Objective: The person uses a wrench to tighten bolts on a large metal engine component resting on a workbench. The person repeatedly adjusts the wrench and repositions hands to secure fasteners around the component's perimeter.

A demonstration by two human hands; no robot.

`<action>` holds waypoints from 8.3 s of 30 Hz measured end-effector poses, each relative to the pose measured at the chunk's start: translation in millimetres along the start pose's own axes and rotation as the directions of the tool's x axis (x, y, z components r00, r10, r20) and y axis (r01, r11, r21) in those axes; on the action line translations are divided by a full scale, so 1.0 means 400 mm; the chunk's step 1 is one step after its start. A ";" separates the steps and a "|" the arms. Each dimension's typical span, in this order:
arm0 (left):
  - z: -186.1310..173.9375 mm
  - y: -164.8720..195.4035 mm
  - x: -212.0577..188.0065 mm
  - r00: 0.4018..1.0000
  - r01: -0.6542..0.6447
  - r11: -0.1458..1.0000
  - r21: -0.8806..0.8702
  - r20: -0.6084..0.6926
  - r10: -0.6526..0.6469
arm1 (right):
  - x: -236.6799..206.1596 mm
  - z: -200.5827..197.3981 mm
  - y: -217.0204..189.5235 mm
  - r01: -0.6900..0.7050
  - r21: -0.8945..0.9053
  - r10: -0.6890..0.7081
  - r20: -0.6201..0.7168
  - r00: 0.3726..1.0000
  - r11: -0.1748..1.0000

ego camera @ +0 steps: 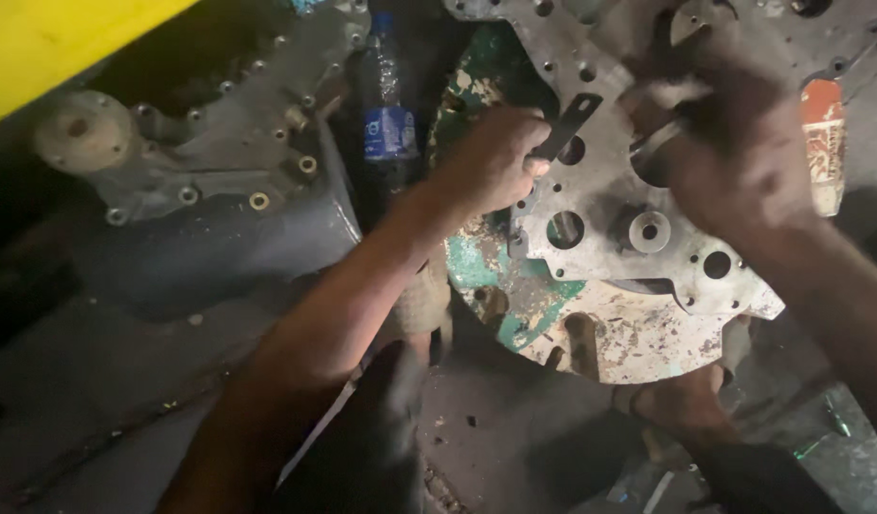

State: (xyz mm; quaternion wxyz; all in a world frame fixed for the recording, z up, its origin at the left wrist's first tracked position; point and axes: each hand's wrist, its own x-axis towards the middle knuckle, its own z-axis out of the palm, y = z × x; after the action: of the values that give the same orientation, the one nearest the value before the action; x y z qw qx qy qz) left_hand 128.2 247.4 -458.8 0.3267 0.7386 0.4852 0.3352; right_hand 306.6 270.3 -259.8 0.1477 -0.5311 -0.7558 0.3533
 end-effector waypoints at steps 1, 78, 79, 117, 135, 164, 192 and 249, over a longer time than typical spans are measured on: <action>0.004 -0.003 -0.001 0.999 -0.026 1.000 0.007 -0.029 0.027 | -0.003 0.009 0.008 0.099 -0.129 -0.095 0.037 0.995 0.987; 0.101 0.091 -0.116 0.875 0.029 0.977 0.210 -0.478 0.077 | -0.049 0.025 0.017 0.580 -0.363 -0.593 0.087 0.800 0.729; 0.101 0.089 -0.119 0.830 -0.028 0.973 0.227 -0.537 0.149 | -0.046 0.025 0.018 0.675 -0.393 -0.709 0.078 0.701 0.624; 0.091 0.100 -0.119 0.929 0.086 0.993 0.085 -0.367 -0.049 | -0.053 -0.003 -0.045 0.662 -0.293 -0.682 0.043 0.730 0.690; 0.118 0.080 -0.125 0.925 0.064 0.980 0.188 -0.379 0.013 | -0.057 -0.001 -0.003 0.446 -0.241 -0.430 0.117 0.895 0.862; 0.073 0.124 -0.123 0.930 0.046 0.995 0.090 -0.368 -0.010 | -0.055 0.009 0.028 0.458 -0.275 -0.406 0.225 0.886 0.845; 0.084 0.114 -0.120 0.953 0.066 0.984 0.165 -0.303 -0.013 | -0.082 -0.003 -0.016 0.377 -0.127 -0.381 -0.005 0.925 0.917; 0.016 -0.014 -0.024 0.981 -0.171 0.982 0.076 -0.082 0.177 | -0.042 0.001 0.026 0.178 -0.264 -0.183 0.006 0.983 0.948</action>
State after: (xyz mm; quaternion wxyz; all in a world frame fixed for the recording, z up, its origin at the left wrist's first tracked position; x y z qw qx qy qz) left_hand 127.7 239.1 -468.5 0.2486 0.7735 0.4439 0.3779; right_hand 320.1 256.9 -264.6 0.1146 -0.4781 -0.8400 0.2298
